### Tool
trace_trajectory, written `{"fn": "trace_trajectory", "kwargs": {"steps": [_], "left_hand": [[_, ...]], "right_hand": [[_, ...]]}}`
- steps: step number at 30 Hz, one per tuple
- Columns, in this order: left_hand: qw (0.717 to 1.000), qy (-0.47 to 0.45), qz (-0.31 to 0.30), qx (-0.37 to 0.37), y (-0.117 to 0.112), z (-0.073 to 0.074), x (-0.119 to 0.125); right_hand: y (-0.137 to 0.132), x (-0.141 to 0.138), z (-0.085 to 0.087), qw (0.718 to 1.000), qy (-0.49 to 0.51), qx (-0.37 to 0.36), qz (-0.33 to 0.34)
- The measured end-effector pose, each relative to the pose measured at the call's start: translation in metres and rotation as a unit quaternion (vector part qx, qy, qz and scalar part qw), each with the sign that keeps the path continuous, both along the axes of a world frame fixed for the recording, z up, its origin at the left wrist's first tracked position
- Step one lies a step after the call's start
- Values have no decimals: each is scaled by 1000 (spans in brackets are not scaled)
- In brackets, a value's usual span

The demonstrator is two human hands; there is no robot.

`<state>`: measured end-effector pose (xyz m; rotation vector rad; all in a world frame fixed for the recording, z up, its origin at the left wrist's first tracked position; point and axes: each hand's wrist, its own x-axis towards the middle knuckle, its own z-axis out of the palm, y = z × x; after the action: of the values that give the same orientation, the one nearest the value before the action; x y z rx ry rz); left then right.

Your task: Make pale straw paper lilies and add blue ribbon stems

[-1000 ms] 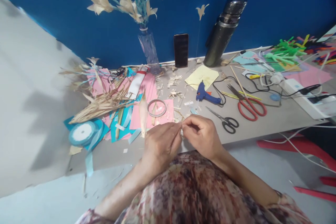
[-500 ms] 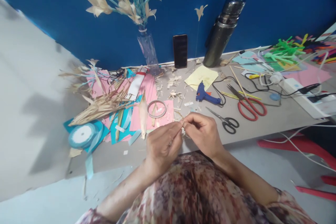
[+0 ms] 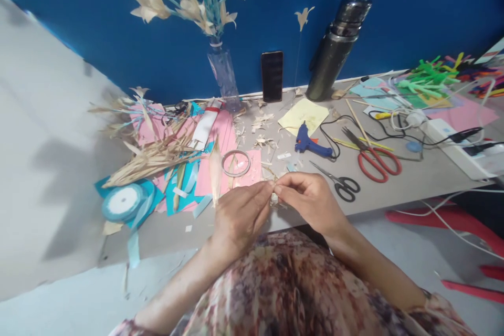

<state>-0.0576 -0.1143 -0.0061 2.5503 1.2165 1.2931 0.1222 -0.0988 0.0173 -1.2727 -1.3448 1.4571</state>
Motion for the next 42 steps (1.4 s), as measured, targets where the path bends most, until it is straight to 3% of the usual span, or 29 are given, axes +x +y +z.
{"fn": "trace_trajectory", "kwargs": {"steps": [18,29,42], "left_hand": [[998,49,-30,28,4,0,-6],[995,73,-68,24,10,0,-12],[988,117,-93,22,13,1,-23]], "right_hand": [[7,-3,-3,999,-48,17,14],[9,9,-3,999,21,-15,44],[6,9,-5,999,17,-11,40]]}}
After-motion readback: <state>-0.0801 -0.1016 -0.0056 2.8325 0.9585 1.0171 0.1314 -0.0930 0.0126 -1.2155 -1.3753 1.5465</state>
